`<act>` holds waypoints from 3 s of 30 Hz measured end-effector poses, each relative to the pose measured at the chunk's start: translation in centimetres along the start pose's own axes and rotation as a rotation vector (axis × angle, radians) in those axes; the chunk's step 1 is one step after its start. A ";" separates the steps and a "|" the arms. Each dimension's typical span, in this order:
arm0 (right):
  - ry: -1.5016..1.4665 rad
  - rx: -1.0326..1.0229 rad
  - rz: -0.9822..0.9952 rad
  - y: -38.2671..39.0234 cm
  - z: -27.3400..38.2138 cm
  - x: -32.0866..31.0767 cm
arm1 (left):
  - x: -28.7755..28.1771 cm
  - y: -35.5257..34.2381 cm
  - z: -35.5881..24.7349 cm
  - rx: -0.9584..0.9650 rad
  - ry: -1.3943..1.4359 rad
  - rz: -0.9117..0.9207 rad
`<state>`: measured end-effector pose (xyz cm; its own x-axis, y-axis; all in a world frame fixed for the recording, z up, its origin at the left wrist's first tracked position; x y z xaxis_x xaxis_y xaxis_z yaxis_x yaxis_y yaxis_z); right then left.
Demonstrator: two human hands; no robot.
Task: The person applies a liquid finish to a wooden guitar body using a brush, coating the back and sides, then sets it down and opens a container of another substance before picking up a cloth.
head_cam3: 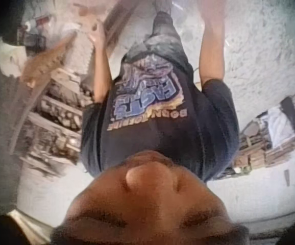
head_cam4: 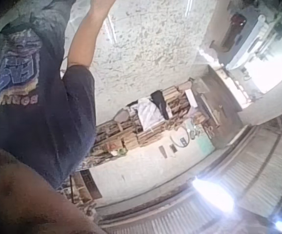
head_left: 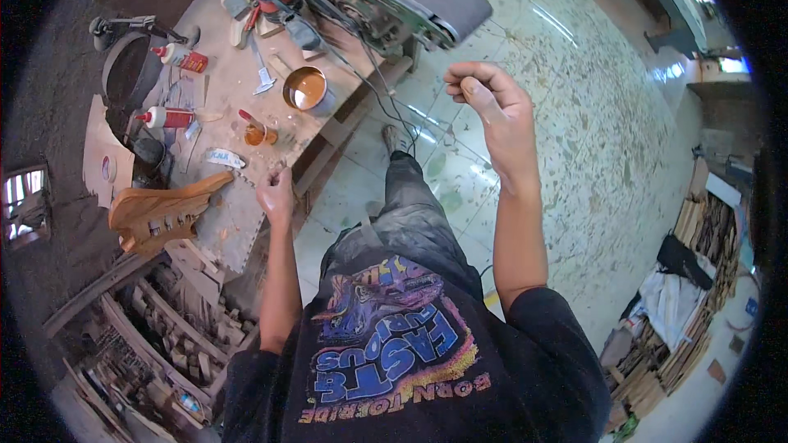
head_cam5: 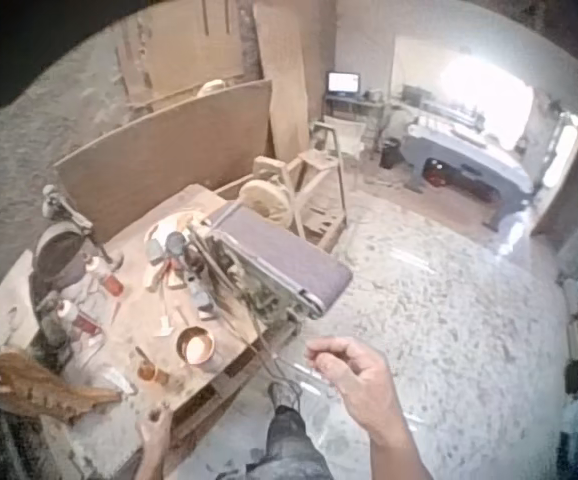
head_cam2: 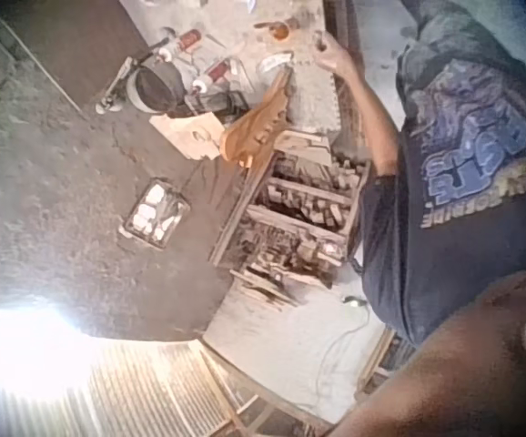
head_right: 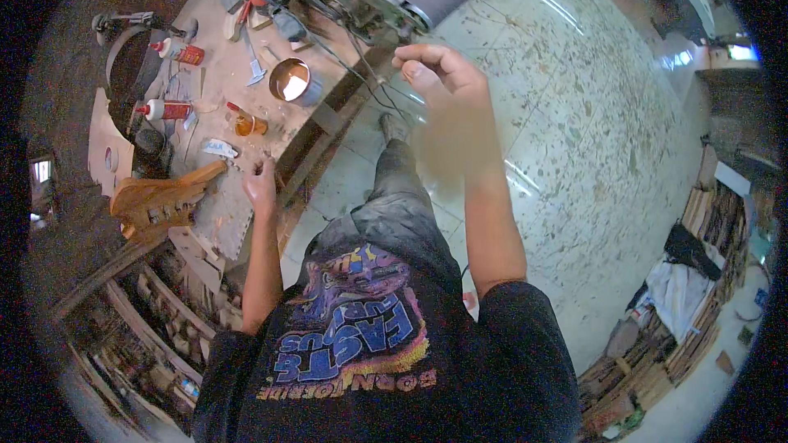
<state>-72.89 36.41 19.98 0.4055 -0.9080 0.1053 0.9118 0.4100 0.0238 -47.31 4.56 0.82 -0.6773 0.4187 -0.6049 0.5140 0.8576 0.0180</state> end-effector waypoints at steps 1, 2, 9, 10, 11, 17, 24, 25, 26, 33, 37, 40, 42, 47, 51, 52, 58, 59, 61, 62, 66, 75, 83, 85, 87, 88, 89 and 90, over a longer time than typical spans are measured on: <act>-0.028 0.004 -0.003 1.0 -0.7 -0.5 | -0.2 0.3 0.1 0.014 -0.010 -0.009; -0.055 0.035 -0.022 1.8 -1.5 -1.1 | -0.2 0.5 0.4 -0.011 0.019 0.013; -0.125 0.123 0.038 3.6 -6.6 -0.5 | -0.2 2.6 -4.6 0.070 0.126 0.163; -0.128 0.130 0.082 3.6 -7.6 0.5 | 0.0 2.7 -5.5 0.105 0.142 0.188; -0.074 0.132 0.115 3.8 -8.6 1.7 | 0.1 2.9 -6.1 0.108 0.137 0.218; 0.187 0.178 0.353 5.3 -14.3 10.3 | 1.2 5.7 -10.3 0.142 0.177 0.375; 0.347 -0.018 0.484 5.0 -15.0 14.6 | 2.3 6.5 -12.1 0.604 -0.118 0.323; 0.423 -0.005 0.458 4.8 -15.2 14.2 | 2.8 6.6 -12.0 0.572 -0.083 0.307; 0.460 -0.009 0.475 4.9 -14.6 14.5 | 2.5 6.8 -11.1 0.531 -0.046 0.285; 0.635 -0.054 0.537 5.3 -16.6 15.0 | 2.7 8.1 -10.0 0.413 -0.005 0.245; 0.652 -0.025 0.534 4.1 -16.8 13.6 | 4.6 7.6 -10.4 0.419 0.048 0.257; 0.593 -0.042 0.510 1.7 -14.8 14.0 | 5.0 5.2 -9.6 0.467 -0.005 0.250; 0.604 -0.076 0.529 0.2 -13.8 13.9 | 5.2 4.3 -11.3 0.458 0.000 0.227; 0.683 -0.112 0.540 -3.0 -14.2 12.8 | 6.8 2.3 -16.2 0.585 -0.068 0.214; 0.635 -0.028 0.588 -5.2 -16.1 12.5 | 8.2 1.0 -15.9 0.619 -0.107 0.172; 0.615 -0.034 0.581 -5.5 -16.5 12.4 | 8.6 0.6 -15.2 0.608 -0.108 0.162; 0.557 -0.032 0.539 -6.1 -16.9 12.7 | 8.3 0.6 -16.2 0.627 -0.133 0.107; 0.553 -0.034 0.523 -6.4 -16.7 12.9 | 7.9 0.5 -16.2 0.616 -0.095 0.087; 0.546 -0.038 0.490 -6.9 -16.4 13.3 | 6.7 0.2 -16.2 0.595 -0.021 0.049; 0.557 -0.025 0.486 -7.2 -16.3 13.4 | 6.2 -0.2 -15.3 0.566 -0.014 0.050; 0.550 -0.011 0.469 -7.9 -15.6 14.3 | 4.0 -1.1 -10.0 0.404 -0.041 0.057; 0.456 -0.068 0.398 -7.9 -16.3 17.3 | 2.4 -2.5 -2.0 0.163 0.095 0.182; 0.514 -0.001 0.372 -7.5 -14.9 18.0 | 2.5 -3.4 -2.6 0.119 0.033 0.329; 0.472 0.047 0.367 -7.3 -15.0 18.0 | 3.2 -4.4 0.4 0.125 0.004 0.379; 0.459 0.069 0.340 -7.4 -15.2 17.2 | 3.4 -4.5 -1.0 0.125 -0.018 0.430; 0.464 0.070 0.322 -7.3 -15.6 16.8 | 3.5 -4.6 -1.5 0.124 -0.029 0.455; 0.472 0.061 0.311 -7.5 -15.7 16.9 | 3.7 -5.1 -1.0 0.125 -0.040 0.476; 0.473 0.071 0.320 -7.6 -15.9 17.1 | 3.9 -5.2 0.0 0.121 -0.055 0.502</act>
<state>-71.88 16.34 5.83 0.6606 -0.6707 -0.3373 0.7387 0.6609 0.1325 -52.64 1.72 -1.67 -0.3049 0.7503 -0.5866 0.8276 0.5136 0.2266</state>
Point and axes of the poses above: each hand's wrist, its own y-axis away from the middle knuckle, its own x-axis out of the palm, z = x × y, the point moved 7 cm from there along -y, towards the middle knuckle, and after that the axes turned 3 degrees about x, right-handed, at the moved point
